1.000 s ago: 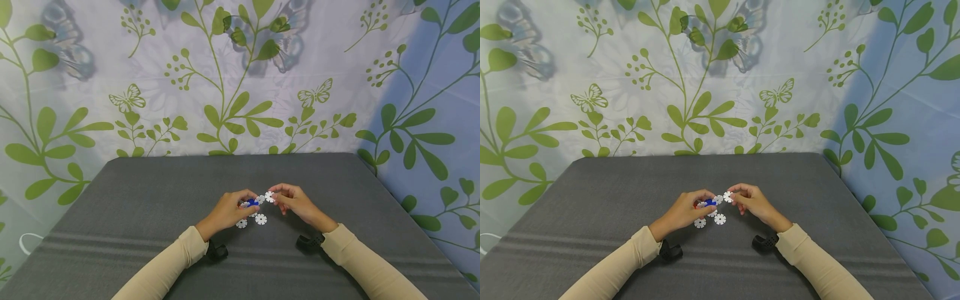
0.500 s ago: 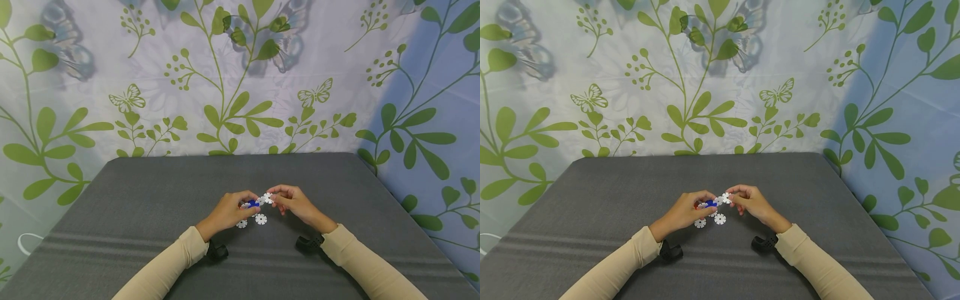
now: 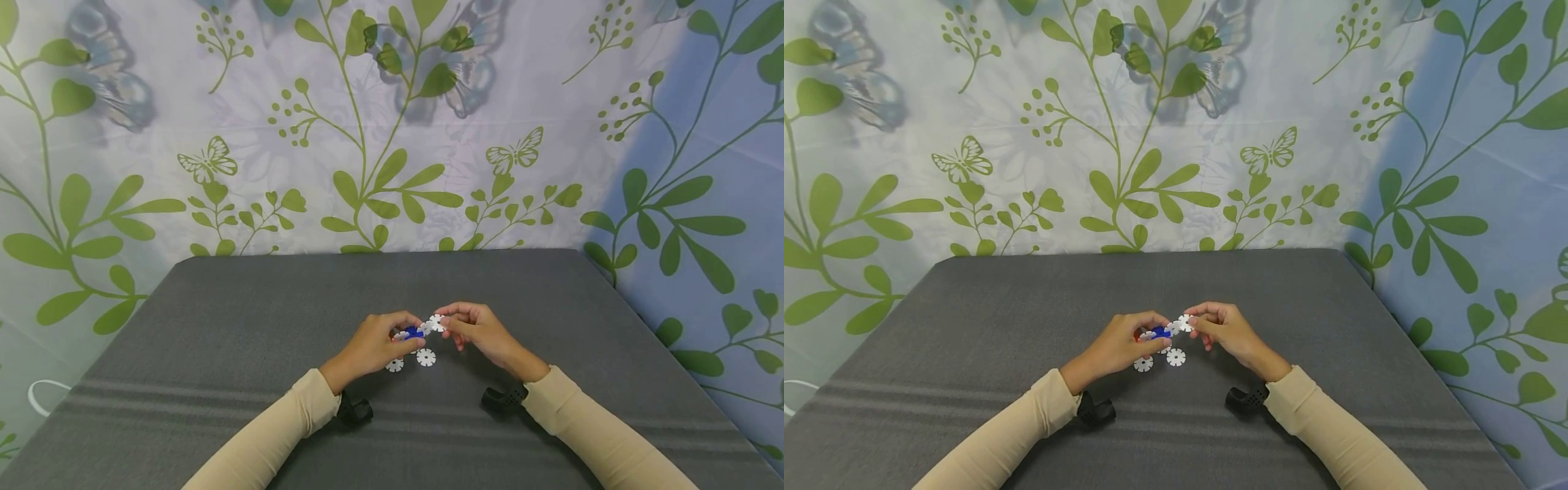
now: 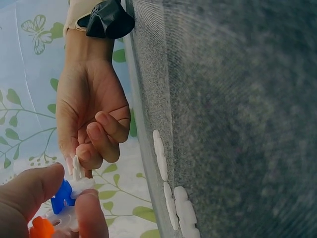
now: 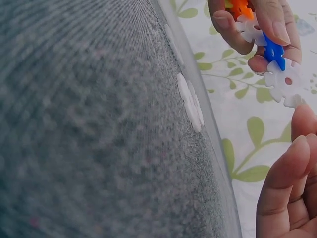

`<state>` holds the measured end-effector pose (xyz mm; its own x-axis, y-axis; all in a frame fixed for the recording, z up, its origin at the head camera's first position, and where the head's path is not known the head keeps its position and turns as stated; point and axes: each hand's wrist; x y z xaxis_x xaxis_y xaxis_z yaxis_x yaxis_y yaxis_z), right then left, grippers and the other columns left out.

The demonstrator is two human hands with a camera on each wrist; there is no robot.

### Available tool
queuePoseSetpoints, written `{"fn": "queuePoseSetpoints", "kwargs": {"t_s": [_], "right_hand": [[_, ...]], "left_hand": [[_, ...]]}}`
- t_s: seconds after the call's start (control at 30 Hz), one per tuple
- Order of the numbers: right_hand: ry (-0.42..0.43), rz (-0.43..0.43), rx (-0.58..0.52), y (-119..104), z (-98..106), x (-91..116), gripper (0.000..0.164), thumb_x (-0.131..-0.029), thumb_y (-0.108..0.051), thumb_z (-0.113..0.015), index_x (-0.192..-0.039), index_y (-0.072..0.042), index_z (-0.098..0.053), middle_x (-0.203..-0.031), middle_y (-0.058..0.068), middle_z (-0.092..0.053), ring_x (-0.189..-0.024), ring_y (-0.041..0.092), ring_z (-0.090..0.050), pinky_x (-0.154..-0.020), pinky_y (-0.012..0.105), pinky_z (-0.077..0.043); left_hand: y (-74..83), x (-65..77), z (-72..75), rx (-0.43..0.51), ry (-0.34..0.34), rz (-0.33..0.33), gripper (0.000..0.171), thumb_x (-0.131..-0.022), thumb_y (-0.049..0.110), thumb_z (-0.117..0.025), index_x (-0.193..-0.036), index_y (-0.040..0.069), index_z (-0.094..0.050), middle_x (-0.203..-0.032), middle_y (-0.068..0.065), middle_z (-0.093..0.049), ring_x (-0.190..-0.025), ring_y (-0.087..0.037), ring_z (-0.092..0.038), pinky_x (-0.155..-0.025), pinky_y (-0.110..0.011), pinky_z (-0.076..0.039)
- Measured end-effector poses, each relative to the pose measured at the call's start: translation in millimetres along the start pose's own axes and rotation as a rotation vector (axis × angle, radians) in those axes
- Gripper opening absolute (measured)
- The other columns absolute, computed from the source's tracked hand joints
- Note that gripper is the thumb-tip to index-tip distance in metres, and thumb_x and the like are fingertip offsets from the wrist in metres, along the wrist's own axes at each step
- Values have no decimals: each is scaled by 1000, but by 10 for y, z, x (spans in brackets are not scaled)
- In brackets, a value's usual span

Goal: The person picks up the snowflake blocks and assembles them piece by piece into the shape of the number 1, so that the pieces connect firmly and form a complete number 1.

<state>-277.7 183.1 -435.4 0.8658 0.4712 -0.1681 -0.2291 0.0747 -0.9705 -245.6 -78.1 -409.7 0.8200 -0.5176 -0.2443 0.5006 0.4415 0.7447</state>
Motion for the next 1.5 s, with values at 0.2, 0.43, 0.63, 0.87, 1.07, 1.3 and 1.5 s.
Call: {"fn": "queuePoseSetpoints", "kwargs": {"t_s": [0.2,0.43,0.63,0.87,1.07,1.3,1.5], "right_hand": [[24,-57,-40,-13,-26,9,34,-108,-2,-61,-130,24,-59,-83,-4,-75,-64,6,-59,-60,23,-55],[49,-97,-138,-19,-90,-7,35,-105,5,-59,-130,29,-54,-82,-3,-76,-70,5,-65,-65,21,-58],[39,-82,-180,-5,-104,-1,33,-105,8,-57,-130,30,-54,-86,1,-77,-73,6,-68,-67,21,-59],[4,-82,-177,-12,-106,7,32,-106,7,-57,-130,29,-55,-86,0,-75,-74,7,-68,-69,22,-59],[-6,-82,-164,-22,-117,5,32,-107,6,-58,-130,28,-56,-86,-1,-75,-75,7,-68,-69,22,-60],[-10,-102,-190,-40,-111,12,35,-108,5,-56,-133,28,-52,-91,2,-75,-78,7,-69,-71,23,-60],[-21,-113,-207,-20,-118,11,38,-111,2,-54,-139,28,-48,-95,-3,-74,-82,6,-69,-74,22,-59]], "left_hand": [[7,-5,2,-9,-8,-22,24,-103,19,-78,-123,6,-77,-112,-13,-77,-63,-3,-67,-62,-25,-56],[-9,-2,1,-46,-1,-35,24,-102,19,-78,-123,6,-78,-107,-9,-79,-64,-3,-64,-68,-27,-55],[-10,0,1,-23,-4,-29,24,-102,18,-79,-122,5,-77,-108,-12,-78,-61,-10,-69,-63,-26,-56],[-13,4,0,-1,-10,-47,23,-102,18,-79,-120,3,-78,-107,-14,-78,-59,-15,-70,-59,-24,-55],[-29,-2,0,2,-20,-37,23,-101,18,-79,-120,4,-78,-105,-12,-78,-59,-14,-70,-58,-23,-54],[-25,-8,16,-13,-62,-18,28,-103,19,-78,-126,4,-73,-105,-11,-78,-61,-5,-67,-60,-24,-54],[-15,4,43,-5,-97,-10,36,-105,19,-75,-136,3,-67,-108,-13,-77,-69,-10,-72,-60,-26,-56]]}}
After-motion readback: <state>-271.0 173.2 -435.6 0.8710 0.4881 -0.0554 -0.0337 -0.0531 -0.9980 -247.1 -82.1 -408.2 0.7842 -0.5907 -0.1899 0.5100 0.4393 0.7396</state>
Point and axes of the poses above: each hand's wrist, its own x-axis away from the middle knuckle, its own z-axis out of the back of the hand, y = z × x
